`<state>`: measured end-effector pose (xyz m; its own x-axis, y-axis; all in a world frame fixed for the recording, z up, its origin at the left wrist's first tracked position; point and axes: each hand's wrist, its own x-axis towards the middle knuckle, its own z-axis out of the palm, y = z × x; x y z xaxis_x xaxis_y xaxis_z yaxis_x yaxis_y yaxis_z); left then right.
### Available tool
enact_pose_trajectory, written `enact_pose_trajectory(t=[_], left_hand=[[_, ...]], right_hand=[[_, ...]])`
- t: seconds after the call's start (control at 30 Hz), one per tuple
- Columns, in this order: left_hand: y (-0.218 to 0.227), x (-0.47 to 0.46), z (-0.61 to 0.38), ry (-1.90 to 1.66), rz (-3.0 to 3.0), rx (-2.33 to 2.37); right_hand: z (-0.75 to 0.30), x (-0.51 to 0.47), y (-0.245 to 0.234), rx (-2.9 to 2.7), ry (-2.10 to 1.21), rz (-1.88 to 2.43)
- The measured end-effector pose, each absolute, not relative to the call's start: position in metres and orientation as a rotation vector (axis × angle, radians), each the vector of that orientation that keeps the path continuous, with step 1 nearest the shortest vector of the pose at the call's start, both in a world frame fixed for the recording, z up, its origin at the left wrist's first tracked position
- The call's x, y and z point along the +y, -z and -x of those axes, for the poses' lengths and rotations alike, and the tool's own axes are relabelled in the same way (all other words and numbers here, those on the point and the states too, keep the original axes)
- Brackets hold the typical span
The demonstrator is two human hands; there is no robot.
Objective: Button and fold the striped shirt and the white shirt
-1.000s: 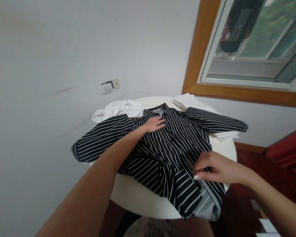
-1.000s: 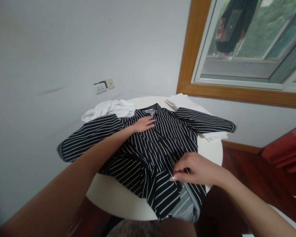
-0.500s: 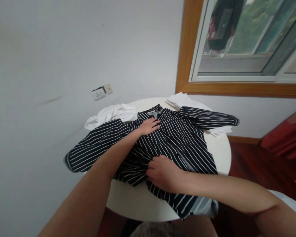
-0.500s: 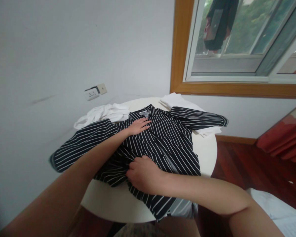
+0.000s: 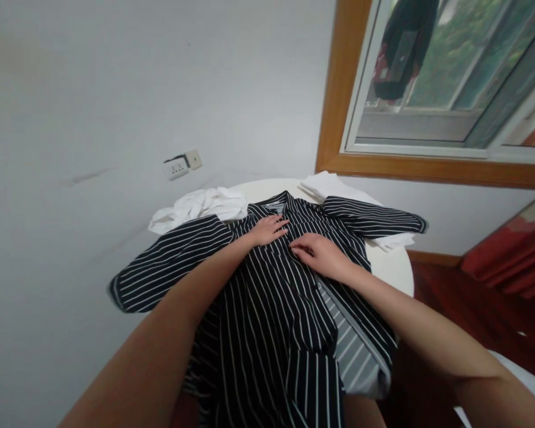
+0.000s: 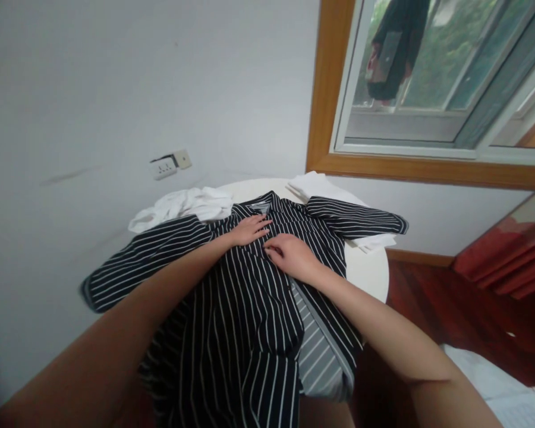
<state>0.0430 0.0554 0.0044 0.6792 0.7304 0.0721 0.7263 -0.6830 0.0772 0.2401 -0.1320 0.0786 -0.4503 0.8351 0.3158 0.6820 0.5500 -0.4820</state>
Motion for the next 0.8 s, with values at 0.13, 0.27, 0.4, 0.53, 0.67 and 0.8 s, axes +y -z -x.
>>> enact_pose_trajectory(t=[0.13,0.27,0.4,0.53,0.67,0.8], left_hand=[[-0.006,0.053,-0.042,-0.165,-2.824,1.226],[-0.008,0.05,-0.042,-0.167,-2.81,1.222],[-0.007,0.051,-0.042,-0.166,-2.813,1.223],[-0.005,0.053,-0.042,-0.157,-2.824,1.241],[-0.005,0.053,-0.042,-0.172,-2.825,1.236],[-0.003,0.057,-0.041,-0.18,-2.831,1.222]], right_hand=[[-0.261,-0.099,-0.055,-2.336,-0.21,1.653],[-0.254,-0.1,-0.052,-2.413,-0.376,1.546],[-0.243,-0.12,-0.069,-2.28,-0.538,1.424],[-0.238,-0.149,-0.083,-2.541,-0.919,1.39],[-0.242,-0.176,-0.095,-2.772,-2.159,1.19],[-0.261,-0.171,-0.114,-2.441,-2.675,0.859]])
